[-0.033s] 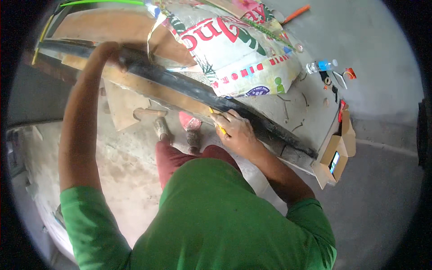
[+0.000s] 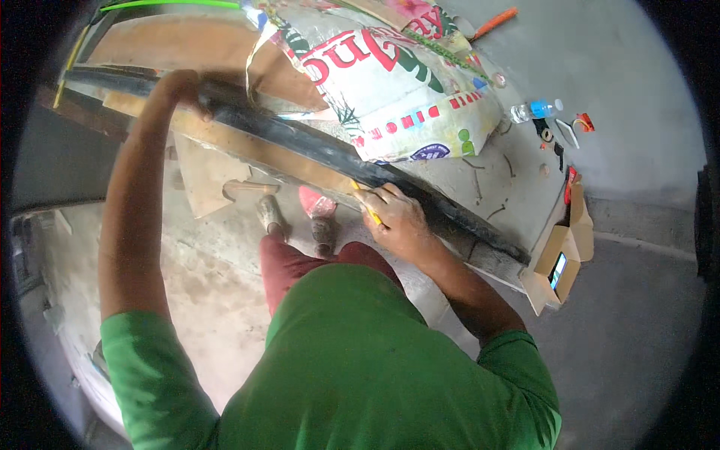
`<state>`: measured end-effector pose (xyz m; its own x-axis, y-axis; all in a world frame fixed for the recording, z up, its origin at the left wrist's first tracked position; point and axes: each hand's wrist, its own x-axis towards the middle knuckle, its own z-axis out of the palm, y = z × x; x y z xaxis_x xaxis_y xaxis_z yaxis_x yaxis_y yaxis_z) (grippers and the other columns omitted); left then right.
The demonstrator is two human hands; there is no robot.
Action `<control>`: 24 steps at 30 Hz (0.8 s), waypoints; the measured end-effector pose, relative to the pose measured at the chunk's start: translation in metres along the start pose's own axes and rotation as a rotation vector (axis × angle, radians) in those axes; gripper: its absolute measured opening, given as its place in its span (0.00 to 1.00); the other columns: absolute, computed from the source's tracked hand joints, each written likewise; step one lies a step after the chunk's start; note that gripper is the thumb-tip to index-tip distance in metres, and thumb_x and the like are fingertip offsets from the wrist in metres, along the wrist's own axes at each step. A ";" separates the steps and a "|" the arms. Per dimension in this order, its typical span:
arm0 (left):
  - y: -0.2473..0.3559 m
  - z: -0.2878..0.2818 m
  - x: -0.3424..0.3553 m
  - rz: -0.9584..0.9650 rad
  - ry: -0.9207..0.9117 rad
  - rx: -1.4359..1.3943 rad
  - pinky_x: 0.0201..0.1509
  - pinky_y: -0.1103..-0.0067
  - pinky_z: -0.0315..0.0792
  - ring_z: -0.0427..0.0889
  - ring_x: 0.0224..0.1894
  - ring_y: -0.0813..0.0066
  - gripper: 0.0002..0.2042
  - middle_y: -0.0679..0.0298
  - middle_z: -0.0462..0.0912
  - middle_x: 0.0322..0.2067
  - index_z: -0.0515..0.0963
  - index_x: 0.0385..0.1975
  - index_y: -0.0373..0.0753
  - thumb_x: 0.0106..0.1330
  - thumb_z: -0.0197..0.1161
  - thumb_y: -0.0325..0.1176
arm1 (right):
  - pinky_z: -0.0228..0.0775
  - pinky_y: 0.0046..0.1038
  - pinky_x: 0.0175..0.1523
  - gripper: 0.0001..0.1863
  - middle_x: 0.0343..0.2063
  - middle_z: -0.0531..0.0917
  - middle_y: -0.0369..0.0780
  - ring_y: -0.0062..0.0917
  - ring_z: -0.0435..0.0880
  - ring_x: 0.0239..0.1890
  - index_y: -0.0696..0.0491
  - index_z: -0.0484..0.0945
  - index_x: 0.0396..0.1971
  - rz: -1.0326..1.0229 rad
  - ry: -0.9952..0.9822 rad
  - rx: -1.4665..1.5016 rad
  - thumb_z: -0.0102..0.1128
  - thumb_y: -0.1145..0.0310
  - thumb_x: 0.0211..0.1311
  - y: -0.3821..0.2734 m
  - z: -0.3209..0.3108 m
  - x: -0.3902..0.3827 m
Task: The person marks a wooden board with a pencil and cuts it using a hand saw.
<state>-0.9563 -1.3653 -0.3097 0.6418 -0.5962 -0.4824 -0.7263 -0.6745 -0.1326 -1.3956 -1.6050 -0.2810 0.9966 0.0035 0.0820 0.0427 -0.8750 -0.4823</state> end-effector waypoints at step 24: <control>-0.065 0.021 -0.039 0.074 0.244 -0.536 0.51 0.61 0.75 0.84 0.45 0.50 0.25 0.46 0.85 0.43 0.82 0.45 0.35 0.71 0.51 0.53 | 0.76 0.46 0.42 0.19 0.36 0.84 0.52 0.49 0.83 0.38 0.52 0.78 0.55 -0.426 0.017 0.081 0.57 0.67 0.65 -0.095 0.118 0.233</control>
<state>-0.9392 -1.2889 -0.3010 0.6786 -0.6899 -0.2522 -0.5862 -0.7155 0.3801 -1.1596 -1.4643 -0.3193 0.8875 0.3478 0.3023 0.4561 -0.7562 -0.4691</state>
